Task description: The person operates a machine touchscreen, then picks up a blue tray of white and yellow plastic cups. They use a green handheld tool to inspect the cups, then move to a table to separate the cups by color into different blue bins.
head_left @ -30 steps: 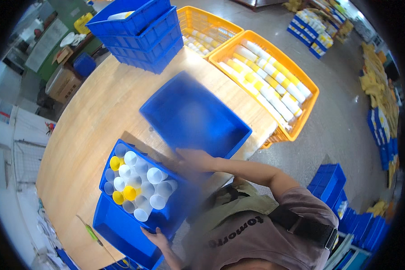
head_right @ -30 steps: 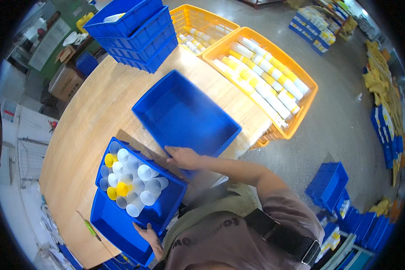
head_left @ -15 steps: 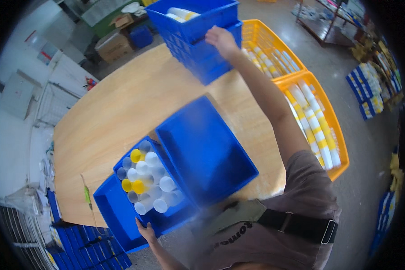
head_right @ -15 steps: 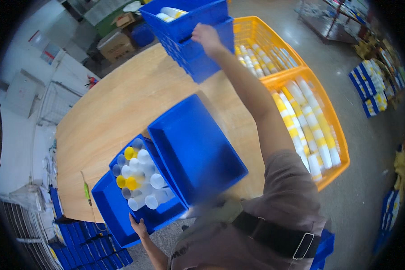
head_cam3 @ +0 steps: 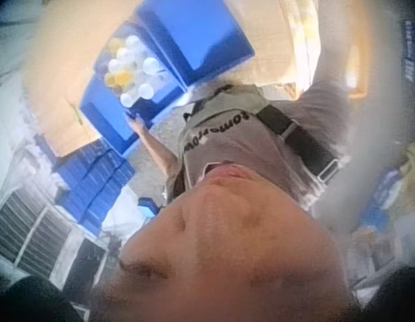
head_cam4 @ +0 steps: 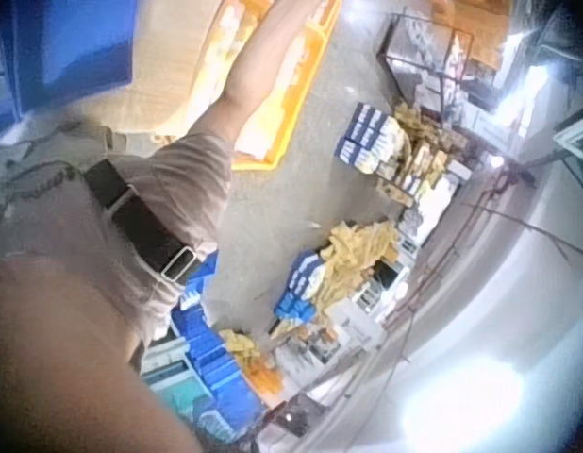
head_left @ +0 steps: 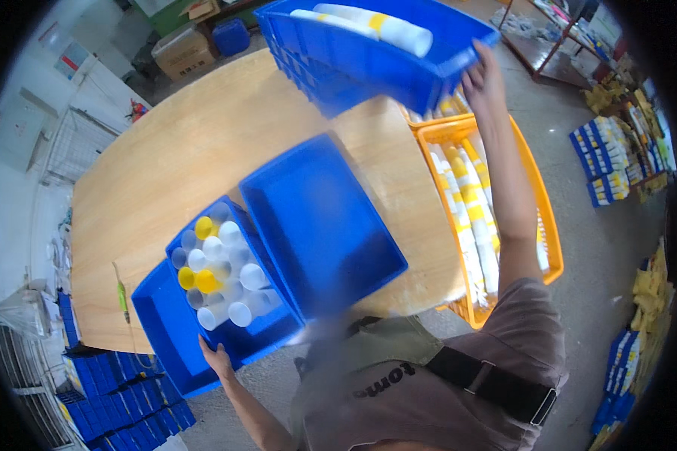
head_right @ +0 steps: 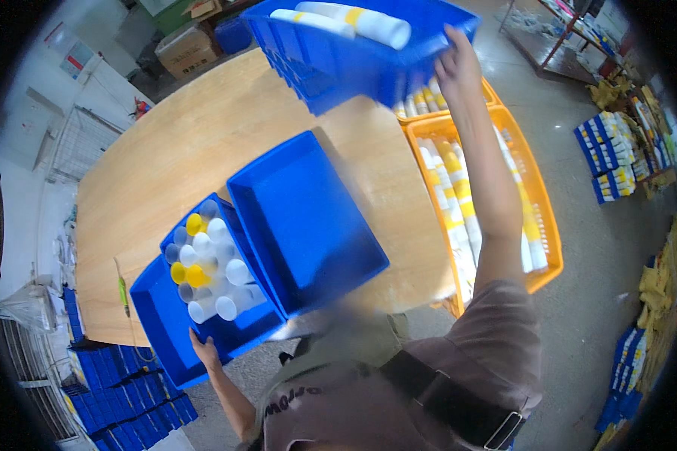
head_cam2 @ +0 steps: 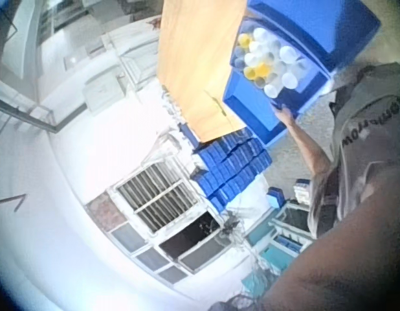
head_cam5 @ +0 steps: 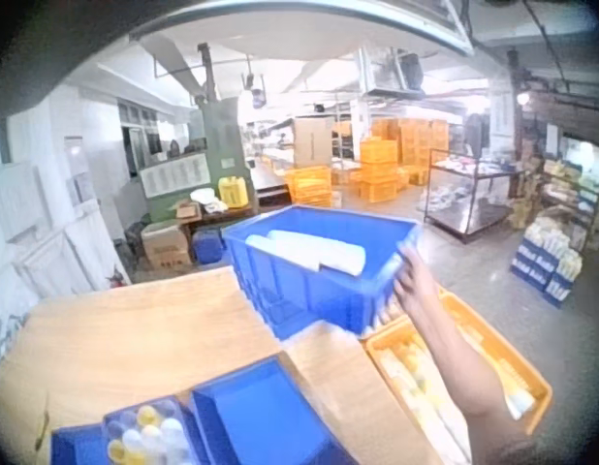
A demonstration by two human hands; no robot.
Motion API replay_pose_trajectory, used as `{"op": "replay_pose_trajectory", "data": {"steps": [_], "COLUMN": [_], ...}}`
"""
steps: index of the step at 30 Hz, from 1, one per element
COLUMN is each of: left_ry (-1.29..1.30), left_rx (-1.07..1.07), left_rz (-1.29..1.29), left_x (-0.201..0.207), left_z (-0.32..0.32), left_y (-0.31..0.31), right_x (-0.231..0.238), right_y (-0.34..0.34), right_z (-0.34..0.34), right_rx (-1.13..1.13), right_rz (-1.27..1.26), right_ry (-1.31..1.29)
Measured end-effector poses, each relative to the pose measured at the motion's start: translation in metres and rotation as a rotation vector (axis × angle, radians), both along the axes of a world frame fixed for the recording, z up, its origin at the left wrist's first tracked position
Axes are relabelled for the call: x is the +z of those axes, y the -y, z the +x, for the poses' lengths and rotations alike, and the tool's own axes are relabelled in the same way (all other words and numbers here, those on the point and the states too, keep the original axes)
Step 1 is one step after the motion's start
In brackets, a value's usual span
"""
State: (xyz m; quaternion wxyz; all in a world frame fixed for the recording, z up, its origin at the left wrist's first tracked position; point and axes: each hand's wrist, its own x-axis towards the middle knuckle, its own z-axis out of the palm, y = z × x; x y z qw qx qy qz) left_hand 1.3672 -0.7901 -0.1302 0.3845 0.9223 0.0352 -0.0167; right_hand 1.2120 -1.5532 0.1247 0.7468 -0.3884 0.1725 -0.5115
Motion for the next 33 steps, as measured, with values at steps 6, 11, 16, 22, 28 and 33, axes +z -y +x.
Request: {"op": "replay_pose_trajectory", "data": {"steps": [6, 11, 16, 22, 28, 33], "left_ry": [-0.042, -0.017, -0.063, -0.031, -0.061, 0.2], "left_rx": [-0.045, -0.075, -0.085, -0.095, -0.103, -0.176], "left_rz": [-0.104, -0.14, -0.228, -0.162, -0.142, 0.029], "left_x": [-0.008, -0.001, 0.0, -0.011, -0.009, 0.031], "left_z": [0.007, 0.006, 0.007, 0.017, 0.024, -0.011], "left_y": [-0.011, -0.007, -0.008, -0.026, -0.02, 0.004], "right_x": [-0.089, -0.176, -0.237, -0.192, -0.219, -0.253], "right_y": [-0.116, -0.169, -0.223, -0.242, -0.217, -0.201], "right_z": [-0.151, -0.208, -0.231, -0.258, -0.154, -0.094], "right_rx": [-0.316, -0.255, -0.372, 0.215, -0.081, 0.21], "right_rz": [0.252, 0.331, 0.355, -0.278, -1.151, -0.841], "right_ry": [0.056, -0.072, -0.693, -1.809, -1.472, -1.649]}}
